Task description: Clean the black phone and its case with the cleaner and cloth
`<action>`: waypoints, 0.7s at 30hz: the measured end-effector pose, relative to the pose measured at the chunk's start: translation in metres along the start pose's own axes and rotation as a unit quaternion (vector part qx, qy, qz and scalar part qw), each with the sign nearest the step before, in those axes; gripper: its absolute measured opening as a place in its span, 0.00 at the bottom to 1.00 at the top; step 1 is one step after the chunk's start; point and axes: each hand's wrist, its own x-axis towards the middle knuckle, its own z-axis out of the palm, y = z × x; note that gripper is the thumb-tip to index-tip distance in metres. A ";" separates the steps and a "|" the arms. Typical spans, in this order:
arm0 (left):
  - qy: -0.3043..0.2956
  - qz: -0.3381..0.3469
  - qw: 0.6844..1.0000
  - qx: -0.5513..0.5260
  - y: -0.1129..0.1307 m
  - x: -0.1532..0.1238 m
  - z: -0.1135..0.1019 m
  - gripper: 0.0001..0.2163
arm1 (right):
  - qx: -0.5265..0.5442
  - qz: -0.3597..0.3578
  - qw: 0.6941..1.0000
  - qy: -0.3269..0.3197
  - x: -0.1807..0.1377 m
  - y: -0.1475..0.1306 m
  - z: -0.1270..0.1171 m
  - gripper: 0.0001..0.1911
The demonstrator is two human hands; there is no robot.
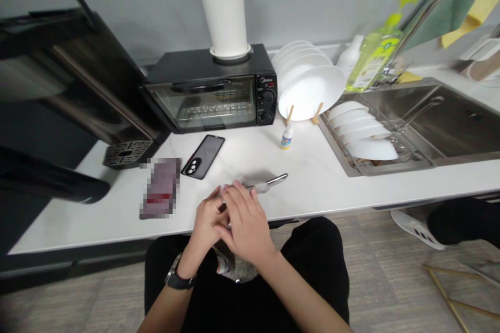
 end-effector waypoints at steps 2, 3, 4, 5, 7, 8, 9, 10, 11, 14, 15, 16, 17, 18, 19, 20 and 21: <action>-0.004 -0.004 1.000 0.013 0.000 0.000 -0.001 0.13 | 0.026 -0.053 0.998 -0.013 -0.004 -0.002 -0.001 0.27; -0.002 -0.010 1.000 0.009 0.001 0.000 -0.001 0.13 | 0.032 -0.068 0.997 -0.005 -0.005 0.004 -0.004 0.26; 0.000 -0.014 1.000 -0.001 0.001 0.000 -0.001 0.12 | 0.034 -0.070 0.997 0.012 -0.005 0.013 -0.008 0.25; 0.002 -0.018 1.000 -0.014 0.001 0.000 -0.001 0.10 | 0.033 -0.062 0.997 0.035 -0.005 0.024 -0.012 0.24; 0.007 -0.023 0.999 -0.038 0.002 0.000 0.000 0.08 | 0.017 -0.022 0.997 0.078 -0.003 0.048 -0.021 0.23; 0.007 -0.025 0.999 -0.045 0.002 0.000 0.001 0.09 | 0.002 0.002 0.996 0.089 -0.001 0.059 -0.025 0.22; 0.007 -0.029 0.998 -0.047 0.002 0.000 0.001 0.10 | -0.015 0.027 0.995 0.093 0.001 0.068 -0.028 0.19; 0.010 -0.034 0.998 -0.045 0.002 0.000 0.002 0.10 | -0.030 0.053 0.994 0.094 0.003 0.075 -0.031 0.17; 0.014 -0.039 0.998 -0.040 0.002 0.000 0.003 0.10 | -0.044 0.079 0.991 0.096 0.005 0.078 -0.032 0.15; 0.025 -0.038 0.999 -0.025 0.003 0.000 0.003 0.09 | -0.051 0.129 0.984 0.115 0.008 0.067 -0.026 0.14; 0.026 -0.033 0.999 -0.023 0.003 0.000 0.003 0.09 | -0.044 0.126 0.984 0.116 0.008 0.057 -0.022 0.14; 0.025 -0.027 0.999 -0.021 0.003 0.000 0.002 0.09 | -0.035 0.111 0.987 0.107 0.007 0.045 -0.017 0.15; 0.022 -0.018 0.999 -0.018 0.003 0.000 0.001 0.09 | -0.023 0.090 0.991 0.092 0.006 0.031 -0.011 0.16; 0.018 -0.007 1.000 -0.013 0.003 0.000 0.000 0.10 | -0.010 0.064 0.995 0.072 0.004 0.018 -0.006 0.18; 0.013 0.004 1.000 -0.006 0.003 -0.001 -0.001 0.11 | 0.002 0.036 0.998 0.051 0.002 0.006 -0.001 0.20; 0.009 0.013 1.000 0.002 0.002 -0.001 -0.002 0.11 | 0.012 0.007 0.999 0.033 0.001 -0.003 0.002 0.22; 0.006 0.019 1.000 0.011 0.002 -0.001 -0.002 0.12 | 0.018 -0.021 0.999 0.023 -0.001 -0.008 0.004 0.23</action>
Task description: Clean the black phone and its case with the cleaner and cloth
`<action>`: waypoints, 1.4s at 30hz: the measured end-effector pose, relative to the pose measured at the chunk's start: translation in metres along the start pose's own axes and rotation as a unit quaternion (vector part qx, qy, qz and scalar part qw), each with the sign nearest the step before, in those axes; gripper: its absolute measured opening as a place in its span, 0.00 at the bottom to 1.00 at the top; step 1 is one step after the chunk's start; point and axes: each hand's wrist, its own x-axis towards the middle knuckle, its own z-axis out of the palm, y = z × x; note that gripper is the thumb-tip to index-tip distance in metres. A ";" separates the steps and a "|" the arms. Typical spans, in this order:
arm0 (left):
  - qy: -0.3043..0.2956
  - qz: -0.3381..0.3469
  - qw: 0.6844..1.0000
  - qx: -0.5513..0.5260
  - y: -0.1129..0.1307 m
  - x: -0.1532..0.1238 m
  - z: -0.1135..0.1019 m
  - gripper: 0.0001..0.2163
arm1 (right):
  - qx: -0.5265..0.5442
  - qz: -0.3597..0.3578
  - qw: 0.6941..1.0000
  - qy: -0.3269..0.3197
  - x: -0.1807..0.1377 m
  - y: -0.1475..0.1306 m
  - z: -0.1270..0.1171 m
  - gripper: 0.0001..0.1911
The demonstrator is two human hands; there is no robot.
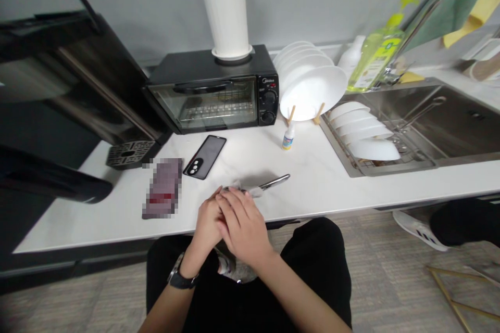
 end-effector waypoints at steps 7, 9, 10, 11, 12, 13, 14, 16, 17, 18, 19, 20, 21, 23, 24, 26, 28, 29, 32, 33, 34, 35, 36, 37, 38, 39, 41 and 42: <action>0.014 -0.041 0.999 -0.027 0.001 0.001 0.004 0.08 | -0.073 0.045 0.995 0.047 -0.001 0.068 -0.029 0.26; 0.020 -0.048 0.998 -0.024 0.003 0.001 0.004 0.09 | -0.075 0.085 0.993 0.038 0.002 0.088 -0.039 0.23; 0.023 -0.052 0.998 -0.020 0.003 0.001 0.004 0.09 | -0.072 0.103 0.991 0.036 0.003 0.092 -0.041 0.23; 0.024 -0.054 0.998 -0.017 0.003 0.001 0.004 0.09 | -0.068 0.119 0.990 0.036 0.003 0.090 -0.040 0.24; 0.024 -0.054 0.998 -0.015 0.003 0.001 0.004 0.09 | -0.065 0.128 0.989 0.038 0.004 0.084 -0.038 0.26; 0.022 -0.051 0.998 -0.015 0.003 0.001 0.004 0.09 | -0.060 0.129 0.989 0.036 0.003 0.074 -0.033 0.27; 0.017 -0.046 0.999 -0.013 0.002 0.001 0.004 0.09 | -0.054 0.122 0.991 0.028 0.003 0.059 -0.027 0.29; -0.002 -0.039 0.999 0.006 -0.001 0.002 0.005 0.10 | -0.029 0.090 0.995 -0.009 0.001 0.026 -0.013 0.30; -0.010 -0.040 0.999 0.021 -0.003 0.002 0.006 0.11 | -0.014 0.065 0.997 -0.029 -0.001 0.010 -0.006 0.30; -0.016 -0.046 0.998 0.038 -0.005 0.002 0.007 0.11 | -0.002 0.041 0.998 -0.048 -0.002 -0.004 -0.001 0.31; -0.018 -0.056 0.997 0.052 -0.006 0.002 0.008 0.11 | 0.007 0.019 0.998 -0.058 -0.003 -0.013 0.003 0.31; -0.017 -0.066 0.996 0.062 -0.007 0.002 0.008 0.10 | 0.010 0.000 0.998 -0.063 -0.005 -0.017 0.004 0.32; -0.016 -0.073 0.995 0.067 -0.008 0.002 0.009 0.09 | 0.008 -0.015 0.998 -0.065 -0.006 -0.016 0.003 0.33; -0.015 -0.076 0.995 0.063 -0.007 0.001 0.008 0.08 | -0.013 -0.024 0.998 -0.059 -0.010 0.001 -0.004 0.34; -0.013 -0.070 0.996 0.050 -0.006 0.001 0.007 0.09 | -0.029 -0.017 0.998 -0.052 -0.011 0.015 -0.009 0.34; -0.005 -0.048 0.999 0.008 -0.003 0.001 0.005 0.09 | -0.064 0.017 0.998 -0.023 -0.012 0.046 -0.022 0.32; 0.005 -0.034 0.999 -0.030 0.000 0.001 0.004 0.10 | -0.090 0.053 0.995 0.007 -0.010 0.070 -0.032 0.27; 0.009 -0.035 0.999 -0.039 0.001 0.001 0.004 0.10 | -0.096 0.068 0.993 0.016 -0.008 0.076 -0.035 0.25; 0.012 -0.046 0.998 -0.038 0.002 0.002 0.005 0.10 | -0.095 0.102 0.990 0.028 -0.003 0.063 -0.028 0.24; 0.009 -0.044 0.998 -0.031 0.001 0.002 0.005 0.09 | -0.087 0.102 0.991 0.024 -0.002 0.050 -0.022 0.26; 0.005 -0.041 0.999 -0.020 0.001 0.002 0.004 0.09 | -0.075 0.091 0.993 0.013 -0.002 0.036 -0.015 0.27; -0.001 -0.042 0.999 -0.005 0.000 0.002 0.004 0.09 | -0.061 0.069 0.996 -0.004 -0.003 0.023 -0.009 0.29; -0.006 -0.048 0.999 0.012 0.000 0.002 0.004 0.10 | -0.047 0.041 0.998 -0.026 -0.004 0.013 -0.005 0.30; -0.010 -0.059 0.998 0.029 -0.001 0.002 0.004 0.11 | -0.037 0.011 0.998 -0.049 -0.006 0.007 -0.002 0.31; -0.012 -0.067 0.997 0.040 -0.001 0.002 0.004 0.11 | -0.033 -0.011 0.997 -0.065 -0.008 0.008 -0.003 0.32; -0.012 -0.070 0.997 0.042 -0.001 0.002 0.004 0.11 | -0.036 -0.023 0.996 -0.075 -0.010 0.014 -0.006 0.34; -0.003 -0.054 0.998 0.020 0.000 0.002 0.005 0.11 | -0.056 -0.009 0.996 -0.067 -0.013 0.039 -0.017 0.38; 0.005 -0.044 0.999 0.004 0.000 0.001 0.005 0.11 | -0.069 0.011 0.996 -0.056 -0.013 0.053 -0.024 0.39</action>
